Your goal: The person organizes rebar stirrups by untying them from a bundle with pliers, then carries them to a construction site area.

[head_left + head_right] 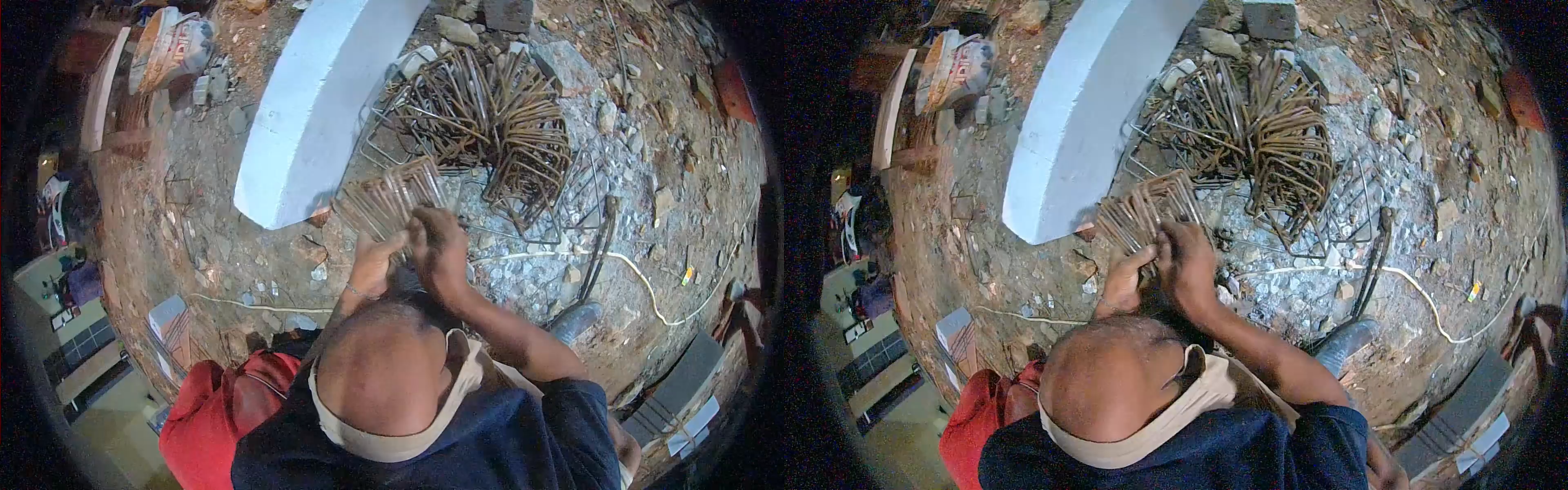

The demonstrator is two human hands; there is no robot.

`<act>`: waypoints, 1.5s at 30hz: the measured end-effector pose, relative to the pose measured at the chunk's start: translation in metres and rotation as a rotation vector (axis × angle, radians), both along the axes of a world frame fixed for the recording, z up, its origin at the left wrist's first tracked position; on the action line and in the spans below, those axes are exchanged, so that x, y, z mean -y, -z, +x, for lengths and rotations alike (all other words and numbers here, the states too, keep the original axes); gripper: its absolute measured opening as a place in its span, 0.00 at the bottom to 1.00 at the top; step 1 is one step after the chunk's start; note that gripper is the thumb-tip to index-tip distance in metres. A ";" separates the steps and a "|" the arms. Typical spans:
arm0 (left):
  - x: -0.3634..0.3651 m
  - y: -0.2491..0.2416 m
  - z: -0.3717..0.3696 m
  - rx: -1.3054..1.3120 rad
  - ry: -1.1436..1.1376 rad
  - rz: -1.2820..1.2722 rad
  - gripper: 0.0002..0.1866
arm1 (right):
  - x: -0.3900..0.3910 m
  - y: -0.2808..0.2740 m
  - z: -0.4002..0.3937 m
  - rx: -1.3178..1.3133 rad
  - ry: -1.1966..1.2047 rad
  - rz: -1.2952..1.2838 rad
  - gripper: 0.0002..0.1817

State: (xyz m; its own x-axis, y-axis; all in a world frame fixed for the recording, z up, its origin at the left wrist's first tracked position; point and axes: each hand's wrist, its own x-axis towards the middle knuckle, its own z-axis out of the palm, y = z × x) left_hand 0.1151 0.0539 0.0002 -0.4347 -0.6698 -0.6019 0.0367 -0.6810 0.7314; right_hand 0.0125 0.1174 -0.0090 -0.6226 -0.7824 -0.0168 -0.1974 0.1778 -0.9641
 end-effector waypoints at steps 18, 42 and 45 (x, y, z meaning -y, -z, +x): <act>0.007 0.022 0.004 -0.064 0.095 0.106 0.21 | -0.011 -0.029 -0.011 0.173 -0.223 0.136 0.31; -0.002 0.021 0.002 -0.051 -0.086 0.117 0.14 | -0.118 0.016 -0.157 -0.632 -0.154 0.384 0.18; -0.003 0.016 -0.003 -0.023 -0.059 0.091 0.13 | -0.114 -0.022 -0.158 -0.201 -0.014 0.540 0.15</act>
State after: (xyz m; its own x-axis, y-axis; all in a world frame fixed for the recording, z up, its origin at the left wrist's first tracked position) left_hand 0.1125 0.0572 -0.0160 -0.4105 -0.6376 -0.6519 0.0952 -0.7410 0.6647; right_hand -0.1453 0.2310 0.0131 -0.6444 -0.7040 -0.2985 -0.3735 0.6305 -0.6804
